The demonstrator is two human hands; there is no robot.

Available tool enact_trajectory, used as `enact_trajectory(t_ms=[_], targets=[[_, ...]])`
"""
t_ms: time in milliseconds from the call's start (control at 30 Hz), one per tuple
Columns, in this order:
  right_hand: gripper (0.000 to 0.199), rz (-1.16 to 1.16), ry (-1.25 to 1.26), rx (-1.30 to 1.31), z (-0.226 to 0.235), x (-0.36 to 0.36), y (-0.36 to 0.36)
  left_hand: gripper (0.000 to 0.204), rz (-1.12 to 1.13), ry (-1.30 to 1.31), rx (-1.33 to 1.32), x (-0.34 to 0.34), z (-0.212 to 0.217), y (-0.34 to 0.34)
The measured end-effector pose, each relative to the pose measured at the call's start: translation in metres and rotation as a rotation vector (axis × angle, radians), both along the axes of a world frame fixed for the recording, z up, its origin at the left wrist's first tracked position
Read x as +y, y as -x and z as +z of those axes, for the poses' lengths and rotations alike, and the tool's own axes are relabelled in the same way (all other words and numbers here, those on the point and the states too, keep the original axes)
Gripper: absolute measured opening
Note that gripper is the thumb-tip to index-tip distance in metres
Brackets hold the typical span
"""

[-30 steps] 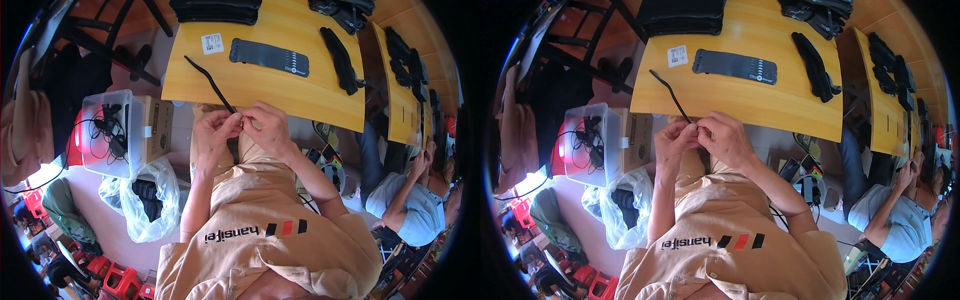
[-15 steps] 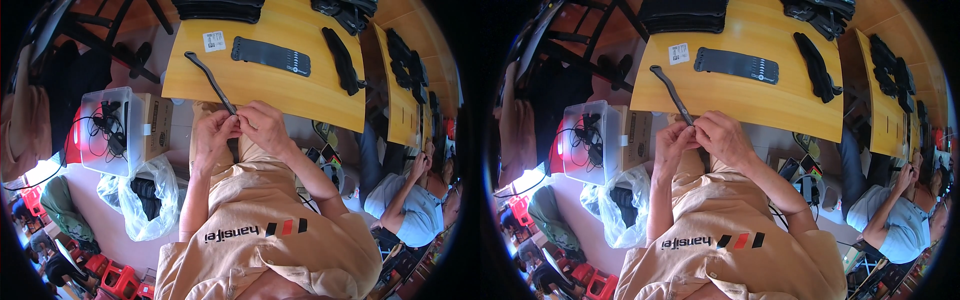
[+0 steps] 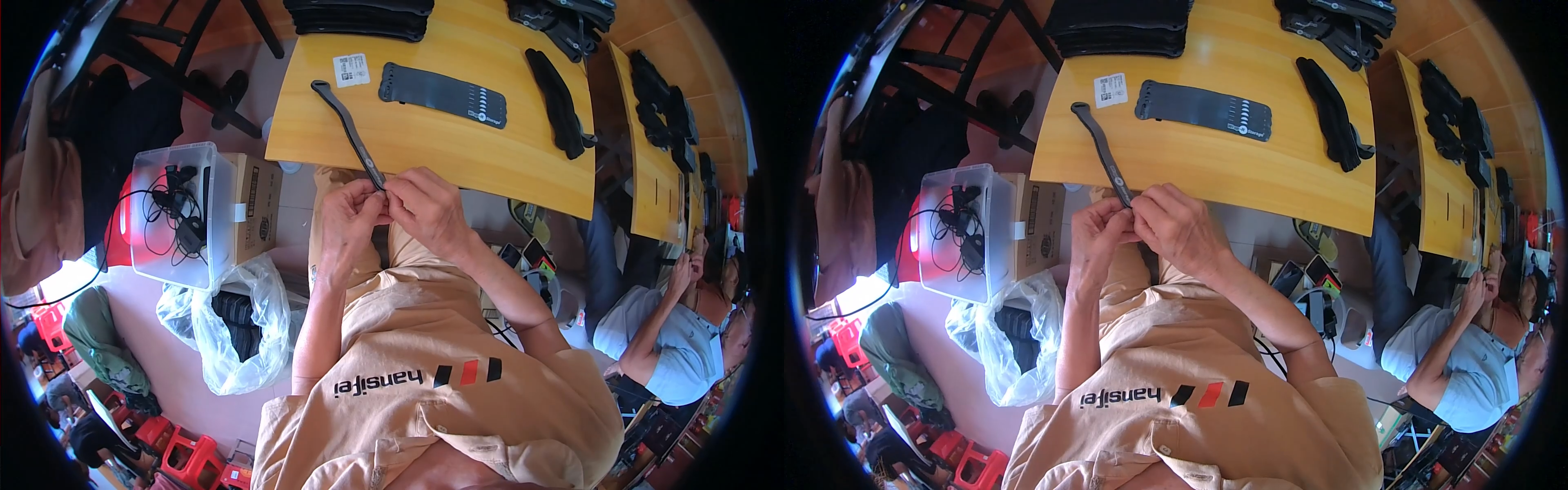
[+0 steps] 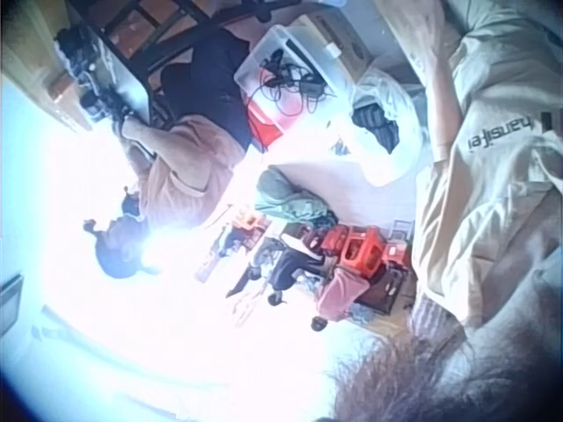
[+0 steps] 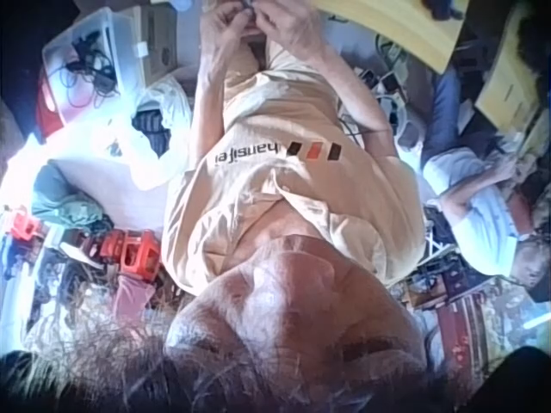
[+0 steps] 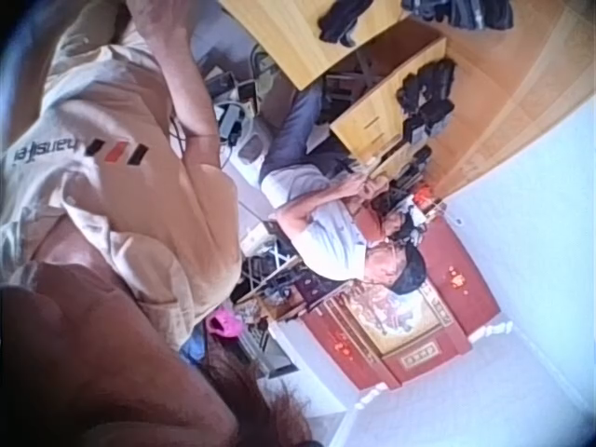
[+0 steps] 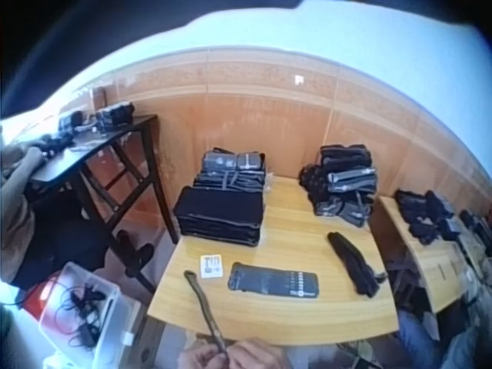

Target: Inspecting and organizing fabric straps on a work table.

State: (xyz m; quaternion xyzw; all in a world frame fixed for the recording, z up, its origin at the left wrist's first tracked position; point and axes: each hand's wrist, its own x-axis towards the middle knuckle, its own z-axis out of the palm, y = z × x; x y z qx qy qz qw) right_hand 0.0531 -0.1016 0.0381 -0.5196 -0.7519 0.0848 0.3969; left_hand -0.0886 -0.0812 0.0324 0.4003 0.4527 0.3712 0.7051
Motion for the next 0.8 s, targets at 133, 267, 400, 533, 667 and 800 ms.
enact_trajectory(t_ms=[133,267,400,533,667,800], targets=[[0.022,0.007,-0.021,-0.059,-0.002,-0.001,0.001,0.014,0.021,0.000,0.006,0.000,-0.001,0.000],[0.026,0.040,-0.045,-0.141,-0.009,-0.001,0.003,0.015,0.016,-0.018,0.071,0.000,-0.009,-0.001],[0.025,0.063,-0.051,-0.149,-0.002,-0.001,0.008,0.016,0.076,-0.042,0.148,-0.001,-0.015,0.001],[0.020,0.066,-0.052,-0.052,-0.004,0.006,0.005,0.015,0.094,-0.037,0.088,-0.001,-0.013,0.001],[0.012,0.012,0.020,0.111,-0.001,0.006,0.003,0.013,0.019,-0.006,-0.022,0.000,-0.001,0.005],[0.011,0.029,0.104,0.171,0.001,0.006,0.002,0.021,-0.035,-0.142,0.048,0.000,-0.009,0.008]])
